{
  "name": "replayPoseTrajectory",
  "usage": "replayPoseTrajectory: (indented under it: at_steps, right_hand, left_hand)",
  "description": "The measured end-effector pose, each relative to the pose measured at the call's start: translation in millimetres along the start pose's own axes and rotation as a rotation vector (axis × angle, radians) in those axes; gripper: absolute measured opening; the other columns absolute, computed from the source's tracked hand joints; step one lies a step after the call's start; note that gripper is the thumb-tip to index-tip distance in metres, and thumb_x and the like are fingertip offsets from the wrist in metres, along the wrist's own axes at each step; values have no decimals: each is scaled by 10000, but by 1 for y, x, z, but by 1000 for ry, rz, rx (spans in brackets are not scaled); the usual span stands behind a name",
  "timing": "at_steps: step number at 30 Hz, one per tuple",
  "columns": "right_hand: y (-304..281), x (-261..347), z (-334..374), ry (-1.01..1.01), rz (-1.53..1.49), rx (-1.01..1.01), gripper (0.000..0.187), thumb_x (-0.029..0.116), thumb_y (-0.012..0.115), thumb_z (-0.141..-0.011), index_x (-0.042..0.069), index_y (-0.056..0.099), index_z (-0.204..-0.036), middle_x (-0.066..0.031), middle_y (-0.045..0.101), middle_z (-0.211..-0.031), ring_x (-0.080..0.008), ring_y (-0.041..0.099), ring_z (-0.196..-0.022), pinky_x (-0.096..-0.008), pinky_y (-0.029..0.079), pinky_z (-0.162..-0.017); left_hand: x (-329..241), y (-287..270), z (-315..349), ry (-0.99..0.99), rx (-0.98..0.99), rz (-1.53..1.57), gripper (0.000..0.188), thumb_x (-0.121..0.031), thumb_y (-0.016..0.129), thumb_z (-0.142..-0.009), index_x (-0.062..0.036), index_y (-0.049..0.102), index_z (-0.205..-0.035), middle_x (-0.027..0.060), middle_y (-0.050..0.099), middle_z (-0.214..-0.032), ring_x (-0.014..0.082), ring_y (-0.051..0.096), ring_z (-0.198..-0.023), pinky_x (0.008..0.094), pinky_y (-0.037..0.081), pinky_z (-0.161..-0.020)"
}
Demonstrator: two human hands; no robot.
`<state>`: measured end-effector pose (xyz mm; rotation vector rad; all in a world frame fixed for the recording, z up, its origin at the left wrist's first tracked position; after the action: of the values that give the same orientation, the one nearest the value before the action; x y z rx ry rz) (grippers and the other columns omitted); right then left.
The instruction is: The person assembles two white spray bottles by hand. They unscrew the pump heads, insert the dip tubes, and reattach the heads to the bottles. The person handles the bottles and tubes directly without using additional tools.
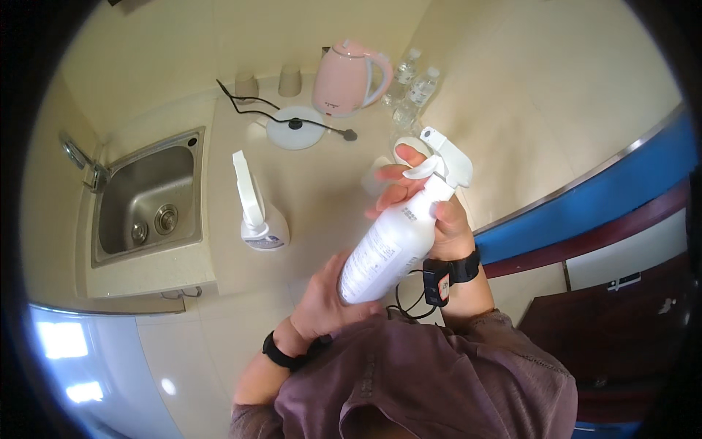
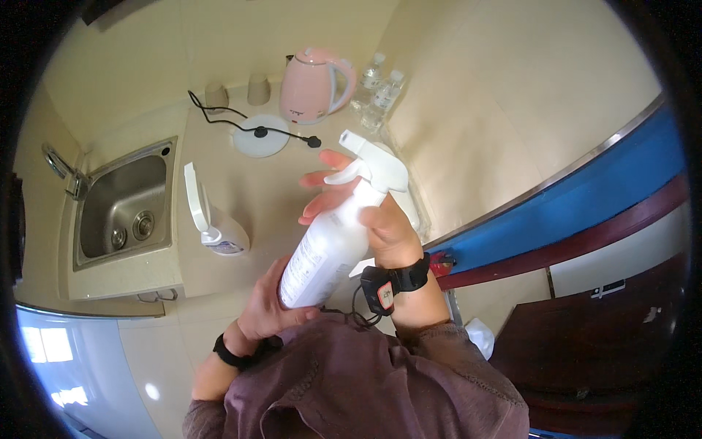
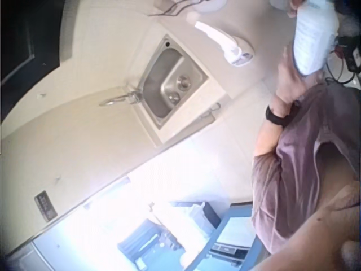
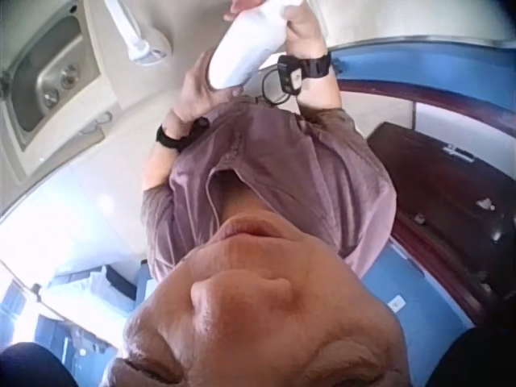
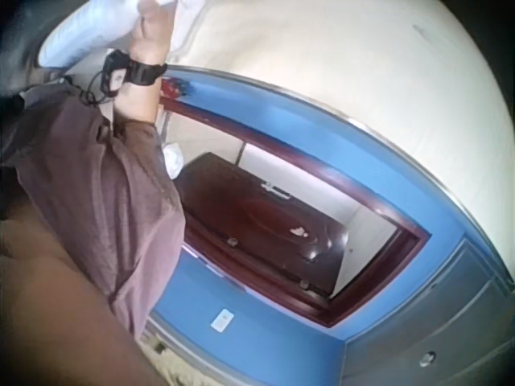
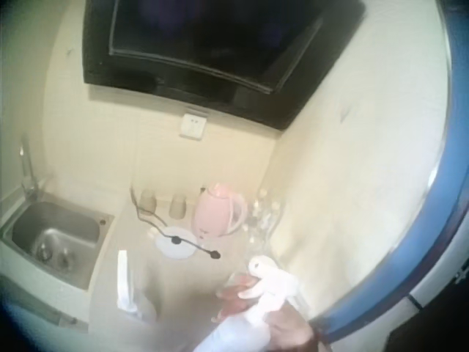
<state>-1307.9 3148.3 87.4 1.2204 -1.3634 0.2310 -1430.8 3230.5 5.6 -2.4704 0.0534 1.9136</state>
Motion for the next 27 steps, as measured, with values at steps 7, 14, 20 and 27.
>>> replayPoseTrajectory:
  at_steps: [7, 14, 20, 27]
  right_hand:
    - [24, -10, -4, -22, -45, 236, 886, 482, 781, -716, 85, 394, -1407, -249, 509, -1323, -305, 647, -840, -523, 524, -820]
    - [55, -40, -3, -20, 188, -20, 564, 220, 652, -715, -72, 519, -1179, -187, 655, -761, -270, 646, -703, -441, 541, -783]
    - [87, -86, 21, 4, 408, -264, 465, 60, 569, -690, -68, 540, -1135, -79, 568, -685, -211, 592, -637, -395, 493, -790]
    - [98, -105, 41, 86, 697, -307, 517, 229, 645, -790, -69, 522, -1195, -21, 500, -672, -163, 531, -655, -357, 447, -802]
  left_hand:
    - [-15, -3, 23, -86, 42, 178, 811, -254, 836, -713, 62, 416, -1330, 152, 598, -1146, 215, 572, -1090, 360, 458, -938]
    - [23, -36, 61, -161, 129, 219, 822, -238, 839, -720, 29, 400, -1361, 139, 573, -1223, 221, 544, -1147, 365, 434, -992]
    - [41, -123, 125, 8, -279, -105, 564, -179, 831, -737, -6, 585, -1214, 93, 666, -1013, 184, 618, -986, 328, 489, -887]
    - [49, -224, 185, -68, -864, -287, 264, -60, 743, -789, -17, 644, -1030, 68, 662, -819, 131, 591, -702, 266, 493, -661]
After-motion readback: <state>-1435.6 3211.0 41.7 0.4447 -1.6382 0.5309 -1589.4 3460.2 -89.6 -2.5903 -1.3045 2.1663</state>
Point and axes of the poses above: each hand's wrist, its own z-axis away from the middle knuckle, its own y-axis out of the palm, x = y × z, the point moved 9 cm from there along -z, towards the middle knuckle
